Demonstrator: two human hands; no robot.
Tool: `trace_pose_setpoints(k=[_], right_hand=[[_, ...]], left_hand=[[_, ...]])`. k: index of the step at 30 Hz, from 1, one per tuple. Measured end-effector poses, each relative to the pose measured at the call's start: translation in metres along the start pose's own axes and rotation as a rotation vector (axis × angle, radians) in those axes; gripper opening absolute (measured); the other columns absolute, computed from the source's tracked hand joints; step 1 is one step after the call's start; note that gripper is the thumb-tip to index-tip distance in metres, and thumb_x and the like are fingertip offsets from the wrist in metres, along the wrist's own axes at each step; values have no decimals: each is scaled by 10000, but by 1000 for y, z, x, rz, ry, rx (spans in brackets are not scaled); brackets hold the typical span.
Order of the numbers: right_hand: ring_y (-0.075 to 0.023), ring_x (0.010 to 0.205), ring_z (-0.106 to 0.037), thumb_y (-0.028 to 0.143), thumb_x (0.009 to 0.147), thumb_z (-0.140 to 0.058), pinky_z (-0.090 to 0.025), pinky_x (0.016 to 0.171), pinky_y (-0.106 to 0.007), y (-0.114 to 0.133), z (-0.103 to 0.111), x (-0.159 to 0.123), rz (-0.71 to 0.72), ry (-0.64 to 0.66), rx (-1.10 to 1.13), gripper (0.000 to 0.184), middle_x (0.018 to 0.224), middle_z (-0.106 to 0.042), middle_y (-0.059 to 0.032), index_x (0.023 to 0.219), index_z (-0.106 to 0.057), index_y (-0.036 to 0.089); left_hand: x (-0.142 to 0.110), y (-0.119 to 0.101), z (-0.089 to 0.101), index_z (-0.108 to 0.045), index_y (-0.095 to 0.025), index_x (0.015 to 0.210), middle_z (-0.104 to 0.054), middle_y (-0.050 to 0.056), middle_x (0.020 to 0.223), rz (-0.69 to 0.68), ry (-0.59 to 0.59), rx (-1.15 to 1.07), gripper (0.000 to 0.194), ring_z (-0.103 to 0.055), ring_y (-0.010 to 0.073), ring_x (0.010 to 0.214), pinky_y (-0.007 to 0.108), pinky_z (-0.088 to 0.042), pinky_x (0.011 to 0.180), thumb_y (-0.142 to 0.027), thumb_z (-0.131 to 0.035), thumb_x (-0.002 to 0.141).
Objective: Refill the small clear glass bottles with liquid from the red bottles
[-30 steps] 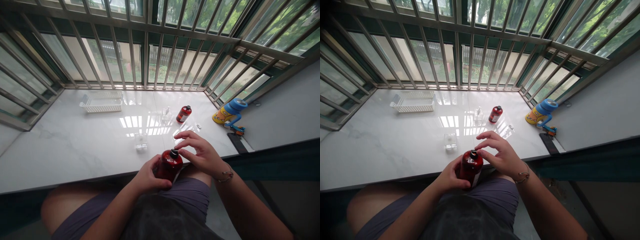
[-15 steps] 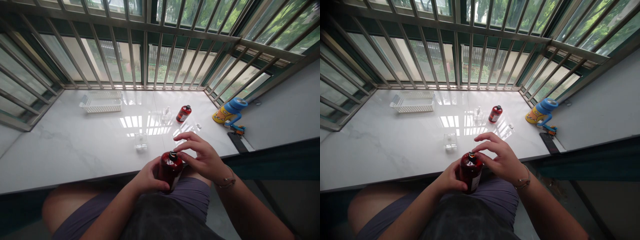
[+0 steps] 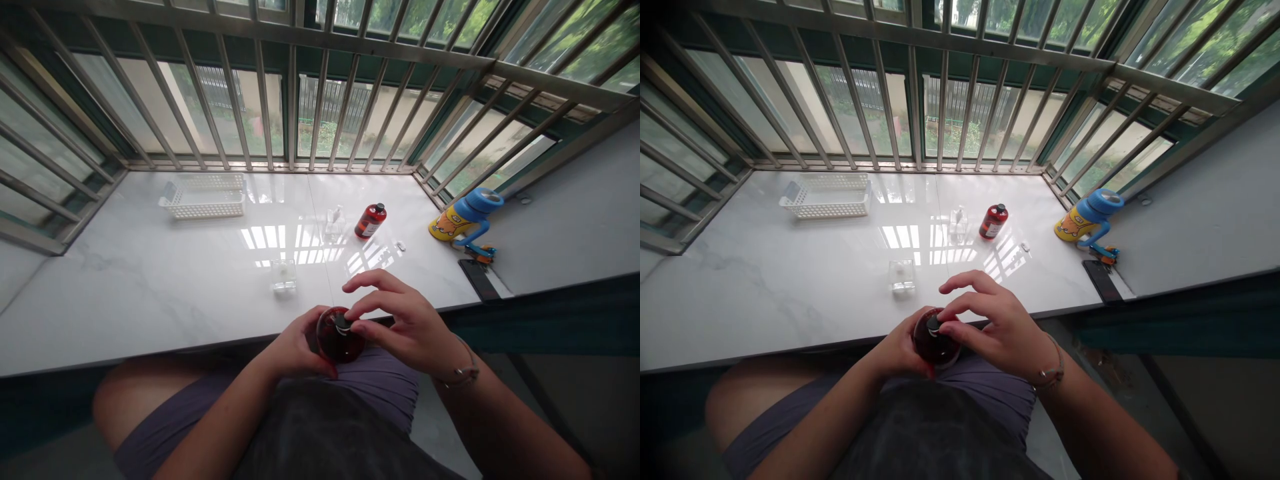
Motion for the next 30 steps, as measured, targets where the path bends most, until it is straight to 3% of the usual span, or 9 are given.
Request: trace_pose_setpoints(k=[5,10,16,26,30], right_hand=[[-274,1183,-666,316,972,-728,-569,1014,-434,-7,0,4,-42,-28,-1,89,1270,-691,-102,1043,-776,289],[-252,1154,-669,387,1024,-652,-539,1042,-439,-45,1,10,-208,-102,58,166,1213,-709,-86,1021,-771,271],[-253,1153,-666,459,1047,-595,-541,1026,-435,-76,-6,8,-298,-114,153,266,1188,-721,-82,1044,-776,264],[-248,1143,-663,460,1063,-563,-529,1020,-419,-73,-5,6,-294,-112,194,291,1183,-722,-78,1036,-771,257],[-246,1111,-670,455,1103,-465,-528,1011,-429,-66,0,4,-214,-166,200,406,1109,-730,-83,981,-795,251]], left_hand=[[1,-2,-4,-615,-209,1411,-707,144,1300,21,20,2,992,-649,382,1248,479,-511,1051,-377,-1058,539],[0,5,-20,-627,-147,1382,-713,201,1280,112,121,-121,933,-671,417,1212,500,-530,1001,-630,-950,653],[-3,13,-21,-639,-136,1357,-714,210,1276,162,68,-147,944,-665,414,1227,479,-530,997,-733,-889,670],[-1,15,-20,-634,-139,1376,-742,200,1213,149,93,-104,924,-696,387,1145,461,-537,965,-752,-843,717],[2,5,-7,-656,-154,1363,-725,157,1275,75,-1,43,882,-666,374,1188,445,-497,1023,-651,-920,684]])
Point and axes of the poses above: each hand's wrist, its own x-axis towards the middle knuckle, its own z-axis out of the back of the hand, y = z × x, the point moved 9 cm from there along x, towards the middle knuckle
